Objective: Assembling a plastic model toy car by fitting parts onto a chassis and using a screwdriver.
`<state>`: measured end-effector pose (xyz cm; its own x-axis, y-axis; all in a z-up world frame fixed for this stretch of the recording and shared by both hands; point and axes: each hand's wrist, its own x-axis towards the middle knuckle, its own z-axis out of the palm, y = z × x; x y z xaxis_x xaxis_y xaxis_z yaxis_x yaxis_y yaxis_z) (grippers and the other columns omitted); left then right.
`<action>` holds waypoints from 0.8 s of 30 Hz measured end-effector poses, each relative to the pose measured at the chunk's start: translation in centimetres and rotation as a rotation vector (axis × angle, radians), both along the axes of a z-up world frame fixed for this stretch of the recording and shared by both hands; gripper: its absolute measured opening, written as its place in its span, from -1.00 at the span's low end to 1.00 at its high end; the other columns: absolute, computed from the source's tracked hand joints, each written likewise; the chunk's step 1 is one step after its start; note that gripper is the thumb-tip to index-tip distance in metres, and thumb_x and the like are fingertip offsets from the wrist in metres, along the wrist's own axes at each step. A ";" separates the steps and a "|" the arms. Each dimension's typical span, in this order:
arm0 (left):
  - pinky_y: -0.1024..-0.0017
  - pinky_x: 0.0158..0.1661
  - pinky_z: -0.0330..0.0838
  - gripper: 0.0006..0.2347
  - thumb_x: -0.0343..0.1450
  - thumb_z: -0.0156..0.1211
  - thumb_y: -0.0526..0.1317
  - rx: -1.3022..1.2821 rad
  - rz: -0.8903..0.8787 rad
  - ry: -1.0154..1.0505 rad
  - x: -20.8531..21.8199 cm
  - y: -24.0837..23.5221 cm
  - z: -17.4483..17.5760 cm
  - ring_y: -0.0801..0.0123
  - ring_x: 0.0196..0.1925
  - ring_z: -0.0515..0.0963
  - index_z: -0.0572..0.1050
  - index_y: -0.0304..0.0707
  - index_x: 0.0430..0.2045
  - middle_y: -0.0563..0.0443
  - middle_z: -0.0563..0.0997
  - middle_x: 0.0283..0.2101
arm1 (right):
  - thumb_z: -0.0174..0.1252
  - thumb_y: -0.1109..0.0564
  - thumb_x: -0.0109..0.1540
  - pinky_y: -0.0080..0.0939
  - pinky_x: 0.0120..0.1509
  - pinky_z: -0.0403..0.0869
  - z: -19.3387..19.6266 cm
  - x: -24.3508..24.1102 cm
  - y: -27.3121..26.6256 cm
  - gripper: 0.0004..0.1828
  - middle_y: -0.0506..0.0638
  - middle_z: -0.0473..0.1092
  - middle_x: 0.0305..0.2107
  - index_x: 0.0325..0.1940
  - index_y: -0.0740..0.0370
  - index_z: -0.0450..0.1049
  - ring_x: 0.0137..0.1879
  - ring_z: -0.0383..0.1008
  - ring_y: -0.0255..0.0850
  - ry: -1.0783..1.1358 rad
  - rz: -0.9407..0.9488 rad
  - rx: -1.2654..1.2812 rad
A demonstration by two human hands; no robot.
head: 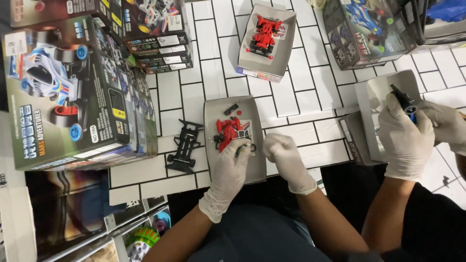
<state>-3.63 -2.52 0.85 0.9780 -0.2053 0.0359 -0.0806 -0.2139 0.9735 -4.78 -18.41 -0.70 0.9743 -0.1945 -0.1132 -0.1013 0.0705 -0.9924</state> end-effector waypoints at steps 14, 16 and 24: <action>0.31 0.08 0.40 -0.88 0.48 0.10 -0.28 0.065 0.280 -0.038 0.6 4.8 -4.1 0.22 -0.13 0.61 0.60 -0.19 -0.22 0.00 0.70 -0.39 | 0.24 -0.03 0.25 0.08 0.09 0.55 -2.1 -1.4 -0.3 -0.54 0.10 0.59 -0.26 0.23 0.06 0.47 -0.03 0.61 0.03 0.414 0.104 -0.753; 0.35 0.09 0.39 -0.87 0.49 0.10 -0.26 0.048 0.283 -0.024 0.4 4.8 -4.4 0.28 -0.11 0.58 0.60 -0.19 -0.21 0.03 0.70 -0.39 | 0.18 0.04 0.26 0.02 -0.04 0.58 -2.4 -1.9 0.6 -0.65 0.03 0.61 -0.34 0.13 0.03 0.54 -0.16 0.63 -0.02 0.364 0.073 -0.808; 0.53 -0.43 0.49 -0.83 0.53 -0.02 -0.25 -0.019 0.293 0.141 0.3 5.3 -3.6 0.53 -0.44 0.49 0.53 -0.20 -0.12 0.06 0.70 -0.35 | 0.22 0.24 0.18 -0.20 -0.23 0.65 -0.4 -2.8 2.4 -0.72 0.00 0.56 -0.48 -0.01 0.20 0.58 -0.32 0.64 -0.14 -0.010 -0.096 -0.941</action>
